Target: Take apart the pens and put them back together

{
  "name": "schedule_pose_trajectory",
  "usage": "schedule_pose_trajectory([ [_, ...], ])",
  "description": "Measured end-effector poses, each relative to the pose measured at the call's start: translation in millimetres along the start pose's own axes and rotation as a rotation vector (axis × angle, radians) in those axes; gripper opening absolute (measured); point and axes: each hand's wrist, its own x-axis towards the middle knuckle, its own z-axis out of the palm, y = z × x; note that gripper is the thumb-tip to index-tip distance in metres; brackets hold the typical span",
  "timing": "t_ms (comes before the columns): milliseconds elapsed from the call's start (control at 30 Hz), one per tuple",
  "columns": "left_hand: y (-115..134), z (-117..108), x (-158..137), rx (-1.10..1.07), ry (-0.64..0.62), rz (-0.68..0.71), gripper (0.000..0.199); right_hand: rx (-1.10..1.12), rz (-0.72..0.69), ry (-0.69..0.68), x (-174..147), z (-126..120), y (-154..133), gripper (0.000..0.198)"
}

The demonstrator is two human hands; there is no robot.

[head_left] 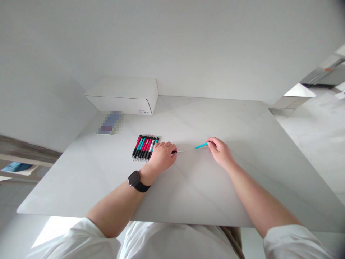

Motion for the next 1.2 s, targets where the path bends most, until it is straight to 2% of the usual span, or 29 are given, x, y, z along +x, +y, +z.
schedule_pose_trajectory([
  [100,0.6,-0.4,-0.1,0.009,-0.014,-0.007,0.01,-0.181,-0.161,0.061,0.7,-4.7,-2.0,0.025],
  [200,0.8,-0.7,-0.2,0.013,-0.021,-0.006,0.011,-0.281,-0.265,0.08,0.8,-7.7,-5.3,0.024],
  [367,0.3,-0.3,-0.2,0.015,-0.025,-0.005,0.011,-0.35,-0.337,0.058,-2.1,-9.8,-11.4,0.028],
  [500,0.2,0.3,-0.1,0.014,-0.034,-0.012,0.012,-0.338,-0.342,0.028,-5.6,-10.4,-17.5,0.03],
  [700,-0.4,1.0,-0.4,0.0,-0.022,-0.004,0.012,-0.274,-0.233,0.021,-3.0,-10.6,-17.2,0.031],
  [933,-0.6,0.6,-0.3,0.001,-0.03,-0.007,0.012,-0.209,-0.09,0.062,6.7,-14.9,5.2,0.031],
  [1033,-0.6,0.0,-0.3,-0.001,-0.034,0.002,0.012,-0.186,0.014,0.056,10.5,-19.2,14.3,0.031],
  [1100,-0.4,-0.3,-0.4,-0.001,-0.034,0.003,0.012,-0.112,0.105,0.055,13.1,-22.9,19.5,0.03],
  [1200,0.4,-0.9,-0.3,0.006,-0.028,0.0,0.012,0.111,0.228,0.057,19.0,-32.0,25.7,0.028],
])
